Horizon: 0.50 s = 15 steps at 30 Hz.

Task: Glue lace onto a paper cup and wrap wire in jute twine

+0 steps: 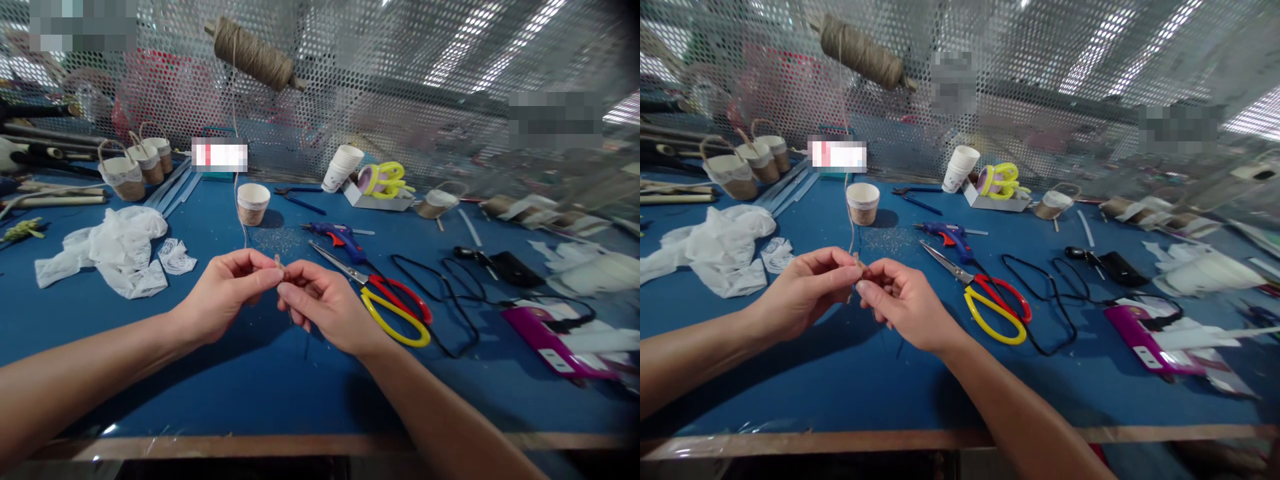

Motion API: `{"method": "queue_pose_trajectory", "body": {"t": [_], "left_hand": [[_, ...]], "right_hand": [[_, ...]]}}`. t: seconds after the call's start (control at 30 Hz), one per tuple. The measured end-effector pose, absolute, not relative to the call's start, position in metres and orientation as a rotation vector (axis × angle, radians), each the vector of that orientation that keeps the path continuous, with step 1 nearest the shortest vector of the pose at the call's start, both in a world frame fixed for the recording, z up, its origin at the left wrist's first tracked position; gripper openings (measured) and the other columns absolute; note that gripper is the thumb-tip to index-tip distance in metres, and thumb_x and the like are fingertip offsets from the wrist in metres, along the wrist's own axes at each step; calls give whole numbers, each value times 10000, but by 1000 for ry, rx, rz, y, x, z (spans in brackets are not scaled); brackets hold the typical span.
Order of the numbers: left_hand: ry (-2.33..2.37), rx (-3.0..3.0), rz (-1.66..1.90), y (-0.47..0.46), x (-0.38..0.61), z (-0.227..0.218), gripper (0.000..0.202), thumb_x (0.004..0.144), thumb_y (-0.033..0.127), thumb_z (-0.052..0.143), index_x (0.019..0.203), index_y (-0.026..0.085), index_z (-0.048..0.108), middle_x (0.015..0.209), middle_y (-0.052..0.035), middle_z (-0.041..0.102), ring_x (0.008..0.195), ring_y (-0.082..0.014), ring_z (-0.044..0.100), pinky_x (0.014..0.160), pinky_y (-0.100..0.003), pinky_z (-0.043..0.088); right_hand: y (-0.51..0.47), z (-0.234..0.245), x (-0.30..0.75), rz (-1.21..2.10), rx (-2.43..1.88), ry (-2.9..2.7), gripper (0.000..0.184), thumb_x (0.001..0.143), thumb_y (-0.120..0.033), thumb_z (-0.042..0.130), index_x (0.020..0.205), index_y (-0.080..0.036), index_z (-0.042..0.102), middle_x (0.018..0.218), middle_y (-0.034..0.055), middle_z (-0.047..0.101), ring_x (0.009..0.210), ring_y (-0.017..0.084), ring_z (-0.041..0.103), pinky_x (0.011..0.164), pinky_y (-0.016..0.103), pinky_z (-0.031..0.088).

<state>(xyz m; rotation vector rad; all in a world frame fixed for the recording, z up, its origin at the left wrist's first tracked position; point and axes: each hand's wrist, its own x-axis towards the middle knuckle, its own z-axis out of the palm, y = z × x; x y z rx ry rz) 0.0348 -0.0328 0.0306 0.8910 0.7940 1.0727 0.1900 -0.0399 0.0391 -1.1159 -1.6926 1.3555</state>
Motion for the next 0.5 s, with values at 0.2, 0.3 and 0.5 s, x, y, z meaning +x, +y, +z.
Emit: {"method": "queue_pose_trajectory", "body": {"t": [0.2,0.3,0.5], "left_hand": [[837,877,1076,-32,35,30,169,638,218,739,635,137,590,626,40,577,469,-25,410,447,-177,286],[863,869,1104,-34,36,29,177,626,206,745,637,133,584,598,42,573,460,-23,403,445,-172,281],[899,889,1161,-37,38,29,169,620,212,749,647,127,605,583,40,577,485,-29,417,465,-164,303]], "right_hand": [[-39,41,188,1279,-1137,-1636,109,775,-270,563,746,-177,514,578,-42,527,408,46,425,359,174,340],[-41,40,186,1157,-1150,-1677,85,781,-251,554,743,-179,530,582,-38,534,425,53,429,384,188,352],[-44,35,185,822,-1198,-1796,77,803,-234,547,748,-183,565,619,-13,562,521,85,480,468,214,386]]}}
